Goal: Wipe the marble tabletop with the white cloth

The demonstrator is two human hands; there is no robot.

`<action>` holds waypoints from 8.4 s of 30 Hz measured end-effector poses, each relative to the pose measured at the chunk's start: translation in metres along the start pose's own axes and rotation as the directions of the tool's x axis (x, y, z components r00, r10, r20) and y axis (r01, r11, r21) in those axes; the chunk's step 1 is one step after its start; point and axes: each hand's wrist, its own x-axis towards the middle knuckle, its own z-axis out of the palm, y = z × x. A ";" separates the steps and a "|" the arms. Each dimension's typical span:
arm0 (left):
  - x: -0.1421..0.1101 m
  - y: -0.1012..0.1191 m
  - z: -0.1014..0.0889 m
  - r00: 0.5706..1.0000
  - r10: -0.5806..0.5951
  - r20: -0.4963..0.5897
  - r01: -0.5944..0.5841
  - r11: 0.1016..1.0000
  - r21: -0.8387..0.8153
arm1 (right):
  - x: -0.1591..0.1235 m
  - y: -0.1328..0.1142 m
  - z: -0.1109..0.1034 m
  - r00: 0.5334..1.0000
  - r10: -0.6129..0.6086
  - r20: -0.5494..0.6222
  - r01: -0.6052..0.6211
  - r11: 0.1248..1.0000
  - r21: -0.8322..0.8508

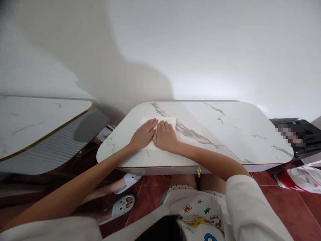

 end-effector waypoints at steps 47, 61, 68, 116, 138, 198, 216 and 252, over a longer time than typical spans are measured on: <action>0.214 0.026 0.070 0.991 -0.046 -0.125 0.045 0.999 -0.006 | 0.123 0.195 0.014 0.980 0.166 0.110 -0.167 0.986 0.000; 0.184 0.081 0.071 0.994 0.073 -0.085 -0.076 0.997 -0.026 | 0.049 0.186 -0.007 0.961 0.273 0.043 -0.267 0.958 -0.108; 0.116 0.092 0.055 0.994 0.088 -0.060 -0.090 0.995 -0.035 | -0.002 0.132 -0.019 0.969 0.244 0.033 -0.238 0.963 -0.128; 0.200 0.122 0.073 0.992 -0.117 -0.047 0.108 0.980 -0.165 | 0.046 0.241 -0.017 0.992 0.103 0.067 -0.101 0.994 -0.032; 0.177 0.205 0.084 0.999 0.051 0.015 -0.048 0.984 -0.174 | -0.049 0.252 -0.048 0.956 0.294 0.011 -0.289 0.944 -0.162; 0.265 0.258 0.123 0.999 -0.009 0.052 0.012 0.998 -0.056 | -0.024 0.386 -0.051 0.953 0.294 0.077 -0.293 0.956 -0.014; 0.102 0.311 0.075 0.985 0.147 0.087 -0.128 0.972 -0.199 | -0.179 0.256 -0.092 0.957 0.289 0.025 -0.280 0.943 -0.178; 0.228 0.340 0.122 0.996 -0.052 0.072 0.069 0.962 -0.263 | -0.100 0.398 -0.090 0.938 0.328 0.111 -0.326 0.945 -0.041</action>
